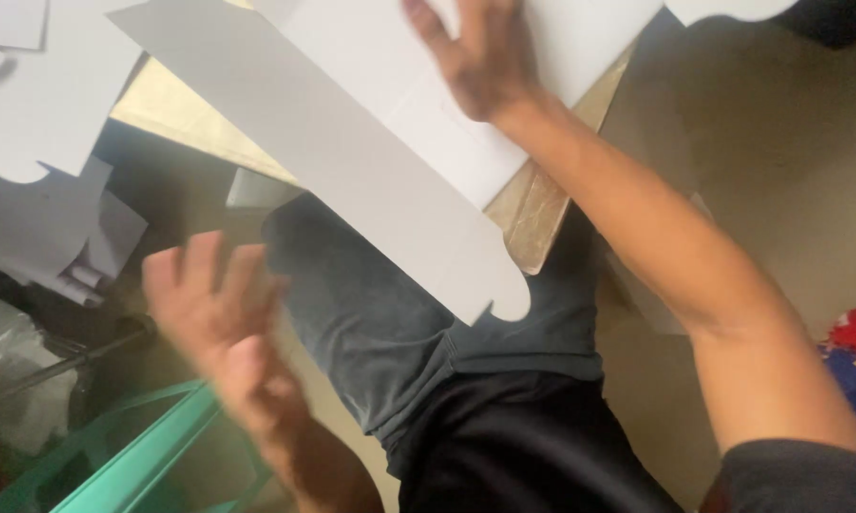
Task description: Assembling white and red cardboard cake boxes by folding along pre-scored lines and tucking in tabs.
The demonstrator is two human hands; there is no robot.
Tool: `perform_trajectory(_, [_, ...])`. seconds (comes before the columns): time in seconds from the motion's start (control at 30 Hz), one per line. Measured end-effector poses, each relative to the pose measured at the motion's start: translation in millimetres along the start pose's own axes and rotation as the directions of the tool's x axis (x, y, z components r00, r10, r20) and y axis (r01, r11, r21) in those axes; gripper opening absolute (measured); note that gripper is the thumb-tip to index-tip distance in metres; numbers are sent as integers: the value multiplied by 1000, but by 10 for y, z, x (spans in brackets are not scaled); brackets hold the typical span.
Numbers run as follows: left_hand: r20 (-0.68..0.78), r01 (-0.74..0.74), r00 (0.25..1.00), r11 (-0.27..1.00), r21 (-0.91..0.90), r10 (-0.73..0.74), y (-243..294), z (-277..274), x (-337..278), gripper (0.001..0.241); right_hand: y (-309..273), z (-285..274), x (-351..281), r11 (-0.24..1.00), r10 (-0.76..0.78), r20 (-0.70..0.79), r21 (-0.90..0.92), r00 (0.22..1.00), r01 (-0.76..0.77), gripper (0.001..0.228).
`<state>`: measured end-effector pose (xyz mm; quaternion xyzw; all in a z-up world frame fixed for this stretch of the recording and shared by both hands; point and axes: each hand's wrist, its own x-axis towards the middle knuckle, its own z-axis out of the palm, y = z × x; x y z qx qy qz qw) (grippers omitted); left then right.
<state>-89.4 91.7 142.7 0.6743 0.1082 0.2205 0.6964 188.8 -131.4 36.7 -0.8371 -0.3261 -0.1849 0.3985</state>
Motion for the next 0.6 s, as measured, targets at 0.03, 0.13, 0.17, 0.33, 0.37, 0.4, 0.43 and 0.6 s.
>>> perform_trajectory(0.03, [-3,5,1000,1000,-3,-5,161,37,32,91,29,9,-64,1000,1,6,-1,1000,-1,64])
perform_trajectory(0.13, [-23,-174,984,976,132,178,615,275,186,73,-117,-75,-156,778,627,54,1,777,-628,65])
perform_trajectory(0.17, [291,-342,930,821,457,225,749,413,281,71,-333,-105,-130,884,449,0,143,893,-444,64])
perform_trajectory(0.33, [805,-581,568,607,542,-174,355,814,501,79,-949,-365,-309,851,321,165,382,932,-361,70])
perform_trajectory(0.37, [805,-612,564,564,555,-181,182,807,474,83,-1001,-426,-415,905,241,237,297,941,-306,72])
perform_trajectory(0.4, [806,-641,561,518,566,-187,-2,808,448,87,-1040,-484,-523,947,165,315,215,935,-240,74])
perform_trajectory(0.43, [810,-640,553,523,563,-195,5,770,457,87,-1022,-519,-605,944,178,316,214,932,-253,74])
perform_trajectory(0.6, [784,-620,547,488,615,-293,-16,722,374,84,-684,-631,-800,905,151,325,-426,934,2,96])
